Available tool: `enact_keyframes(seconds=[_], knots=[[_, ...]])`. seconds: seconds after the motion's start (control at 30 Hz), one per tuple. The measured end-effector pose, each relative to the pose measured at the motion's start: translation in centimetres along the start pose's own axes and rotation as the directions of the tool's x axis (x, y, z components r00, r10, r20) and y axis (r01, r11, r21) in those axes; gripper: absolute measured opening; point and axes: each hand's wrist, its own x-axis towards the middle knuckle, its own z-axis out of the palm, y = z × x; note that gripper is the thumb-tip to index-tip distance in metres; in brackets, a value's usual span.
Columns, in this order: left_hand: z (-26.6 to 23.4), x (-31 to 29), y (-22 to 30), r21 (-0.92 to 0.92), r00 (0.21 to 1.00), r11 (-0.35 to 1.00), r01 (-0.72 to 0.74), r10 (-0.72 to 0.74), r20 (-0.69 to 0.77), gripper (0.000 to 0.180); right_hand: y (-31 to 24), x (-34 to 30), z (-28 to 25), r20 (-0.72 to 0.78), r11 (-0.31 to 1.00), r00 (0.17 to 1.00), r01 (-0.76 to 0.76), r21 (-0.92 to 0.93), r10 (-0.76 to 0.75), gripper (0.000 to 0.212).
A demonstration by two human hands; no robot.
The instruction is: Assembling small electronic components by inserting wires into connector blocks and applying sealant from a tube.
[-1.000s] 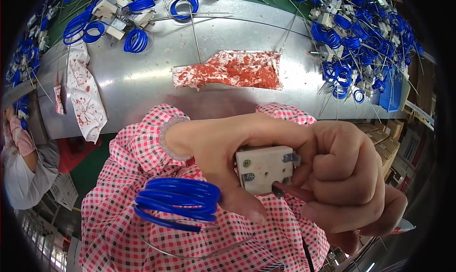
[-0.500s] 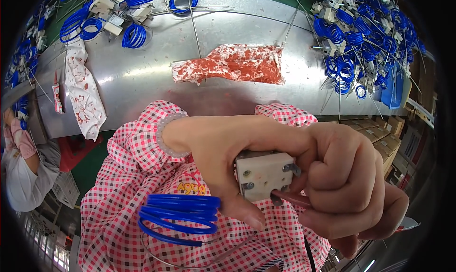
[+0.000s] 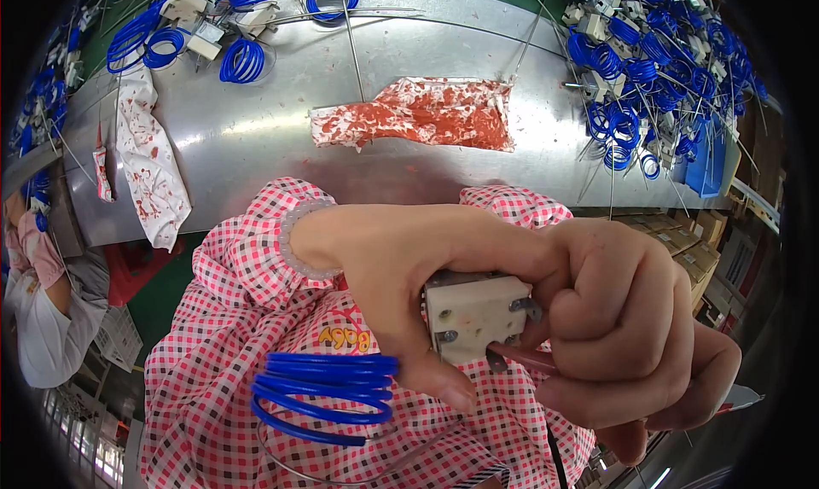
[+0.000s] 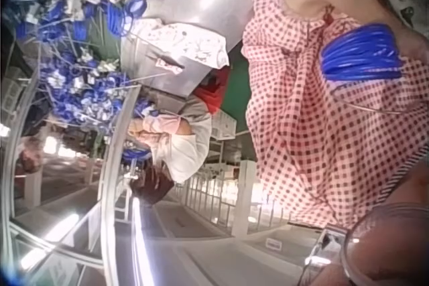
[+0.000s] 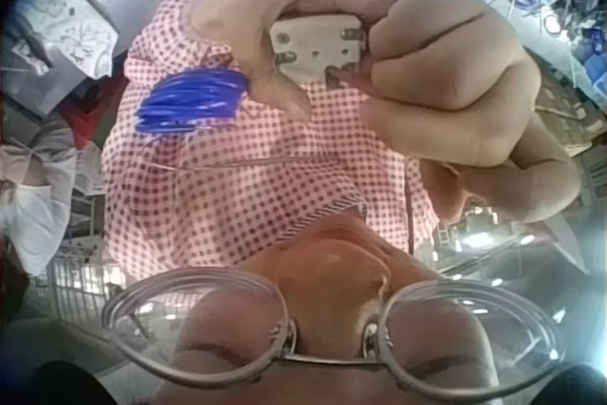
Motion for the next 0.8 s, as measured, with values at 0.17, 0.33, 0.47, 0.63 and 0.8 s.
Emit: enact_keyframes(seconds=[0.17, 0.33, 0.47, 0.63, 0.8], knots=[[-0.1, -0.2, 0.0, -0.037, 1.0, 0.999, 0.026, -0.026, -0.003, 0.061, 0.1, -0.2, -0.1, -0.009, 1.0, 1.0, -0.03, 0.008, 0.03, 0.023], [-0.2, 0.1, 0.3, -0.071, 0.995, 0.993, 0.096, -0.098, -0.017, 0.058, 0.4, 0.0, -0.3, 0.003, 0.988, 0.996, -0.085, 0.129, 0.086, 0.021], [-0.1, 0.1, 0.1, -0.084, 0.997, 0.995, 0.062, -0.065, -0.04, 0.057, 0.1, -0.3, 0.2, -0.149, 0.995, 0.987, 0.074, 0.066, -0.064, 0.022], [0.2, -0.1, -0.5, -0.158, 0.994, 0.986, 0.06, -0.073, -0.077, 0.057, -2.5, 0.1, -0.4, -0.044, 0.937, 0.96, -0.278, -0.213, 0.276, 0.023], [0.3, 0.3, -0.5, -0.251, 0.991, 0.968, -0.005, -0.029, -0.132, 0.05, -2.6, 0.3, 0.3, -0.144, 0.895, 0.953, -0.299, -0.331, 0.266, 0.023]])
